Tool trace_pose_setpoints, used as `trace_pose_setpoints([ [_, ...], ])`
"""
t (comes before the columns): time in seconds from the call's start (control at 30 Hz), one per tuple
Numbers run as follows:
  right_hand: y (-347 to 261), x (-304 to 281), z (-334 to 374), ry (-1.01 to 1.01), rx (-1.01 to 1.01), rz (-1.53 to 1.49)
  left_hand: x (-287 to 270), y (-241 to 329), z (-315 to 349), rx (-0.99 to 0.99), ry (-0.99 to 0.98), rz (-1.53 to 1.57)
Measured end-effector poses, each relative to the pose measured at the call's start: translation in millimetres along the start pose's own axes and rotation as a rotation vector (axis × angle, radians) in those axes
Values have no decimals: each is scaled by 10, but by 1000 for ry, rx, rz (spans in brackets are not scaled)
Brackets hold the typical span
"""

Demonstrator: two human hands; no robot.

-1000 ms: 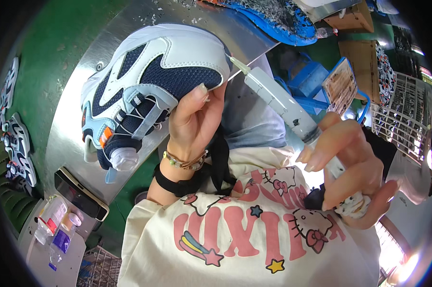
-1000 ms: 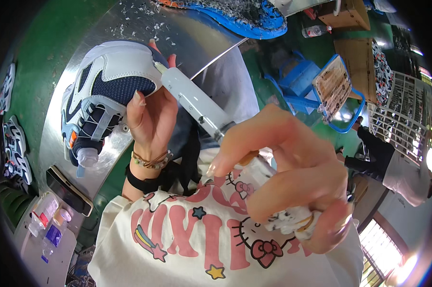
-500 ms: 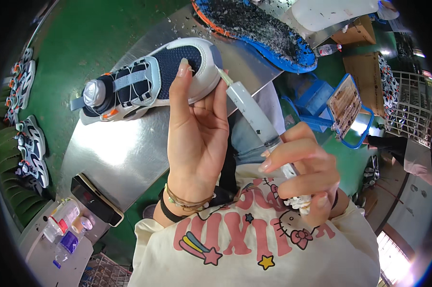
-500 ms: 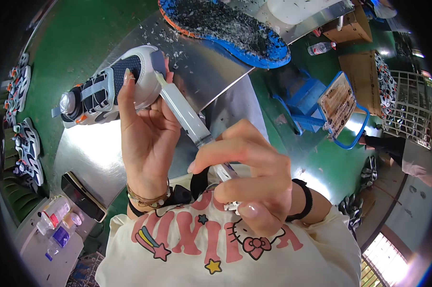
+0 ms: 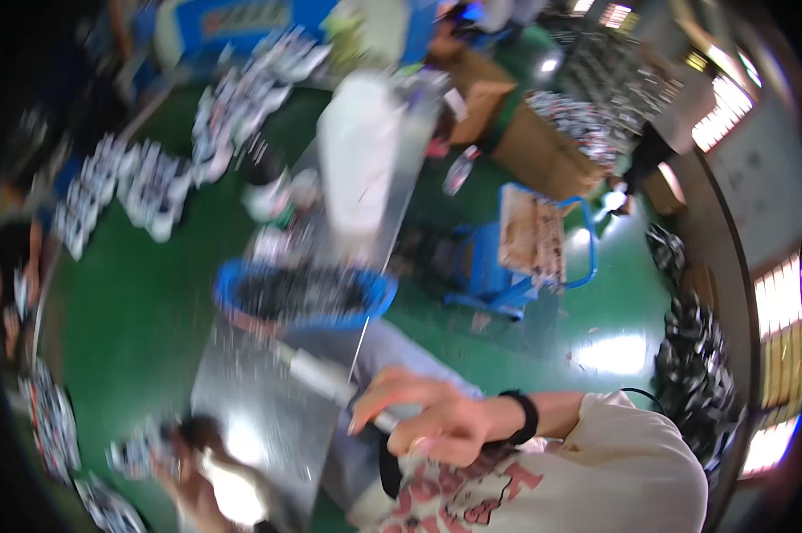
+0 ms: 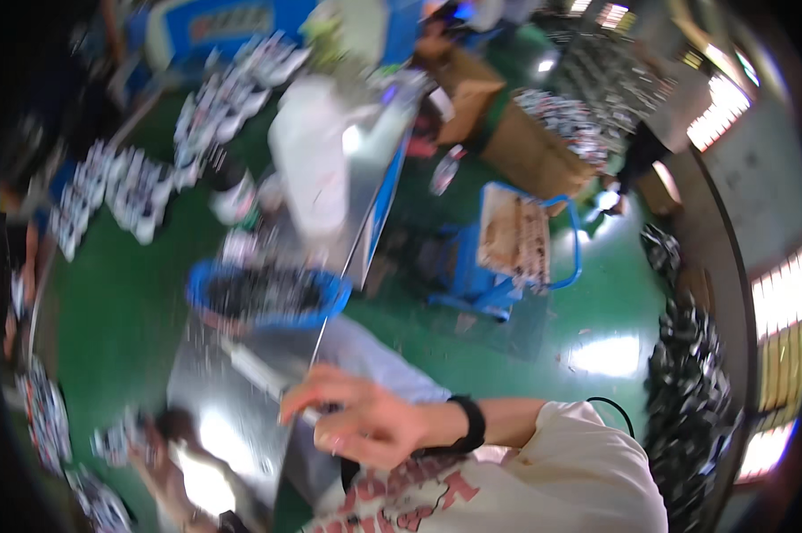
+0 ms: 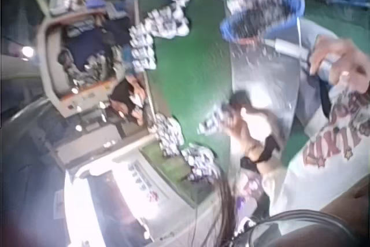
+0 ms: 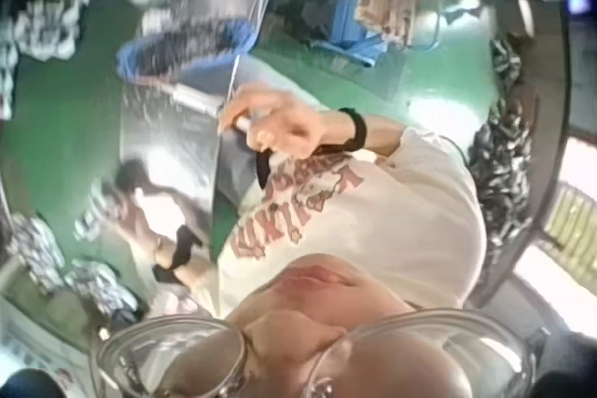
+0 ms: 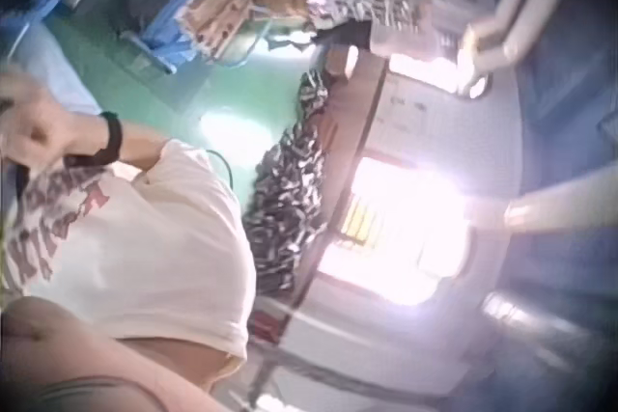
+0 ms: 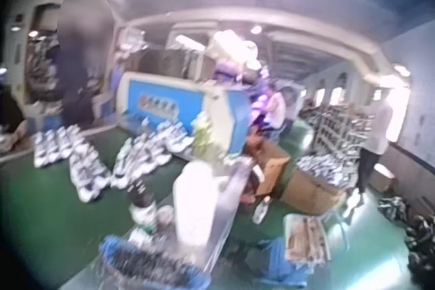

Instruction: Applying adhesive to shoe soles and upper components using a syringe dispenser.

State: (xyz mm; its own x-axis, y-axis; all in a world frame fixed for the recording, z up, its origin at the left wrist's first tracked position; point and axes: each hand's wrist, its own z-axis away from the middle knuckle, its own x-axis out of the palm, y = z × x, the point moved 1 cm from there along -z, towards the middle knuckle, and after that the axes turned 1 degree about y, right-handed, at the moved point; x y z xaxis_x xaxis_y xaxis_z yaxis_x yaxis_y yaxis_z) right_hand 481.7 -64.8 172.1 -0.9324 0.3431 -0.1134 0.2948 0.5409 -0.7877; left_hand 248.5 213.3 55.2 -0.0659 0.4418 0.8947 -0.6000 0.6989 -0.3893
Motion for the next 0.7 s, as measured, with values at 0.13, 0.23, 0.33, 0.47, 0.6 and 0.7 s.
trace_pose_setpoints([
  [0.13,125,66,163,-21,118,16,16,341,-787,-88,-79,-388],
  [0.23,151,71,126,47,107,-52,214,1397,-610,36,-107,-699],
  [0.33,266,48,99,30,154,-93,493,2498,152,281,-55,-996],
  [0.47,481,-121,-31,-8,188,-35,590,1549,-45,709,168,-1333],
  [0.6,684,-241,-198,-48,224,-97,840,1016,-1223,479,314,-1478],
  [0.7,821,-468,-161,29,298,-145,786,603,-2343,158,303,-1529],
])
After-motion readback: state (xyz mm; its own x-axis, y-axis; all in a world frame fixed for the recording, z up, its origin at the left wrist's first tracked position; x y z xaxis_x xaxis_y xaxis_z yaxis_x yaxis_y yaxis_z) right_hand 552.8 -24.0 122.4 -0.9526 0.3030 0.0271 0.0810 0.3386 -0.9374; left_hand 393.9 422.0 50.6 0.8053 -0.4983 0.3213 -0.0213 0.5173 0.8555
